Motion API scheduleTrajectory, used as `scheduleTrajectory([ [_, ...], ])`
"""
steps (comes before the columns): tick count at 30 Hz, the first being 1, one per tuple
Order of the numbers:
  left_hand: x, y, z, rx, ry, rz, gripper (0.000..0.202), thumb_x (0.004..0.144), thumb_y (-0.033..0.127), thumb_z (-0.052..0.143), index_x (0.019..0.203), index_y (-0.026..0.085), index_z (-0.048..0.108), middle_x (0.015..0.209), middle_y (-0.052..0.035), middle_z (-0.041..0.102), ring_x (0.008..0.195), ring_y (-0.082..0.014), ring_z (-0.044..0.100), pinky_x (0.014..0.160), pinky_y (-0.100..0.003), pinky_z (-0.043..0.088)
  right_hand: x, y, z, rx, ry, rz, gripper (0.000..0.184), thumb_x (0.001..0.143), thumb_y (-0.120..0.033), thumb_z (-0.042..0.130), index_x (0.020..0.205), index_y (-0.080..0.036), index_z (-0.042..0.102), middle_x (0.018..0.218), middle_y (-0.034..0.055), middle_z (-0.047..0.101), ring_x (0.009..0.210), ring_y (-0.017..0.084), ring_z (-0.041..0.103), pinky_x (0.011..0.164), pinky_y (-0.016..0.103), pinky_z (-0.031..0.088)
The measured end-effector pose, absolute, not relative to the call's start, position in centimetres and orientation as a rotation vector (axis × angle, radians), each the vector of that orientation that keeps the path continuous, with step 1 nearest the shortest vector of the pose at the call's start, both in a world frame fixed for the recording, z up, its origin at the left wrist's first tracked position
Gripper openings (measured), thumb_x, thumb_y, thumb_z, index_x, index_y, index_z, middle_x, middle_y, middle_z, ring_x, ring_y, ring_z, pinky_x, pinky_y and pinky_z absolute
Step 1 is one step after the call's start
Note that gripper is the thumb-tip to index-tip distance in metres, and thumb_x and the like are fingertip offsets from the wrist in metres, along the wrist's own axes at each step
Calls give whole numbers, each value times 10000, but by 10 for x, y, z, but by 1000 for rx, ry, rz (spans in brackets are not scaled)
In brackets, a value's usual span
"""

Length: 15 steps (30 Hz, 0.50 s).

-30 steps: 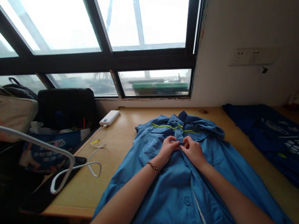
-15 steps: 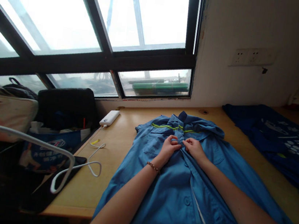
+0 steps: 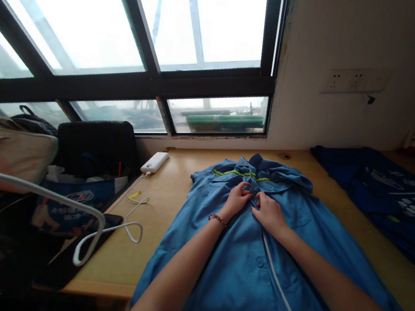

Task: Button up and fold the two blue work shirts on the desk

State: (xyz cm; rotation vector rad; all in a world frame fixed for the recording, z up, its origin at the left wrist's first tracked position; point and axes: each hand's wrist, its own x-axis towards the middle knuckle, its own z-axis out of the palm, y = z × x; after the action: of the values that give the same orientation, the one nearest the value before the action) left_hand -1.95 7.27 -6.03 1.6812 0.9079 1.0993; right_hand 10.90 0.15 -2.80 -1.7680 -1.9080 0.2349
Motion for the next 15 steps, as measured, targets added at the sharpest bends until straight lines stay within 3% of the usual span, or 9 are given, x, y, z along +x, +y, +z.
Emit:
scheduleTrajectory([
  [4,-23,91,-56,1708,1011,1137,324,681,224,600,985,135,531,514,60,469,447,-57,405,451,-161,310,105,-2,-30,-1801,-2042,234,152,697,-163,479,808,-168,582,772,58,621,736,174,574,609,239,343],
  [10,-27,117,-54,1735,1062,1129,340,666,210,613,986,122,537,525,54,493,469,-63,445,476,-163,346,102,5,-37,-1864,-1882,422,215,662,-234,511,842,-195,622,747,31,634,679,148,562,556,221,319],
  [15,-27,122,-59,1833,1045,1088,350,724,178,537,1066,120,496,600,18,555,569,-99,527,560,-198,418,108,9,-35,-1858,-1903,479,181,626,-283,539,748,-196,639,675,15,615,635,134,529,521,215,285],
])
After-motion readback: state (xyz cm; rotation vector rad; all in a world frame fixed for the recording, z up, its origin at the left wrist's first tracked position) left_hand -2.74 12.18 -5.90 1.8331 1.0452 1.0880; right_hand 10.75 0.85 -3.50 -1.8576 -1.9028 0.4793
